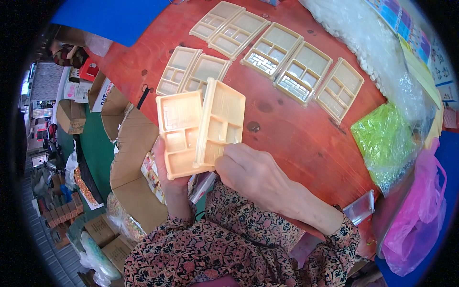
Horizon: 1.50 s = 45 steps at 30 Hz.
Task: The person is assembling plastic trays and filling them with small white components from a large plastic bag at a workbench.
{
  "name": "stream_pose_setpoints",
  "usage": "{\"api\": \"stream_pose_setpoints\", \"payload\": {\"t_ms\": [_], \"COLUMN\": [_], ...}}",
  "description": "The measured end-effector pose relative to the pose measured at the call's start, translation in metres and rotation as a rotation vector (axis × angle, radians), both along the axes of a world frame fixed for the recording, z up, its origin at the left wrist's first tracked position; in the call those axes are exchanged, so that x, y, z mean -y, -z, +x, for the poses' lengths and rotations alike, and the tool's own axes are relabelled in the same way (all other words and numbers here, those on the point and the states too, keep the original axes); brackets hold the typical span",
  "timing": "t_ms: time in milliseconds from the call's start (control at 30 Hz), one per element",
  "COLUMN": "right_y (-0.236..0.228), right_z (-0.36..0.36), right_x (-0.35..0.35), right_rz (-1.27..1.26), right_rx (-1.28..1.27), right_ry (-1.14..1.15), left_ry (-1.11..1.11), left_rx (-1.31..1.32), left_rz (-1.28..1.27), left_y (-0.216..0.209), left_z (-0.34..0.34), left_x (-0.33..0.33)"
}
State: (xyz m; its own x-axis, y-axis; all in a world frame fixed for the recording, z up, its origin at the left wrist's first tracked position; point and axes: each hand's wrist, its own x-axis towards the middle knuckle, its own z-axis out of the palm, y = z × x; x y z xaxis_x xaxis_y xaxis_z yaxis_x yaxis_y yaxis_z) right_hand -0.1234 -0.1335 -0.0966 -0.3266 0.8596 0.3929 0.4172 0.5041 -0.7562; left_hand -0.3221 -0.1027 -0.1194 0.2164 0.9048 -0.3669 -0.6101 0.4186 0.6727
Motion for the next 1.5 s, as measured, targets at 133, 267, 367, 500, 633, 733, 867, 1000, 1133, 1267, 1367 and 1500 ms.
{"api": "stream_pose_setpoints", "payload": {"t_ms": [133,267,367,500,633,733,867,1000,1133,1267,1367,1500], "right_y": [0.005,0.007,0.007,0.004,-0.001,-0.005,-0.004,-0.004,-0.001,0.000,0.004,0.002], "right_z": [-0.004,0.001,0.005,0.013,0.021,0.024,0.025,0.020,0.016,0.014,0.013,0.009], "right_x": [-0.003,-0.001,0.002,0.007,0.012,0.014,0.016,0.013,0.010,0.008,0.006,0.005], "right_rz": [0.023,0.011,0.025,0.044,0.041,0.062,0.076,0.135,0.139,0.132,0.121,0.104], "right_rx": [-0.025,-0.003,0.027,0.089,0.110,0.146,0.212,0.247,0.259,0.267,0.254,0.257], "right_ry": [0.022,0.030,0.055,0.082,0.074,0.089,0.102,0.118,0.119,0.109,0.093,0.080], "left_ry": [0.007,0.122,0.316,0.595,0.692,0.244,0.162,0.254,0.360,0.394,0.453,0.464], "left_rx": [0.230,-0.075,-0.279,-0.343,-0.436,-0.958,-0.100,-0.101,-0.050,-0.071,-0.100,-0.103], "left_rz": [-0.021,-0.058,-0.126,0.072,0.221,0.890,0.178,0.152,0.077,0.152,0.093,0.070], "left_y": [0.002,0.004,0.000,0.009,-0.001,0.006,-0.017,-0.023,-0.018,-0.019,-0.018,-0.020], "left_z": [-0.016,-0.019,-0.017,0.005,0.044,0.052,0.046,0.042,0.031,0.031,0.026,0.023], "left_x": [0.004,0.002,0.001,0.006,0.012,0.007,-0.003,-0.011,-0.015,-0.020,-0.022,-0.025]}}
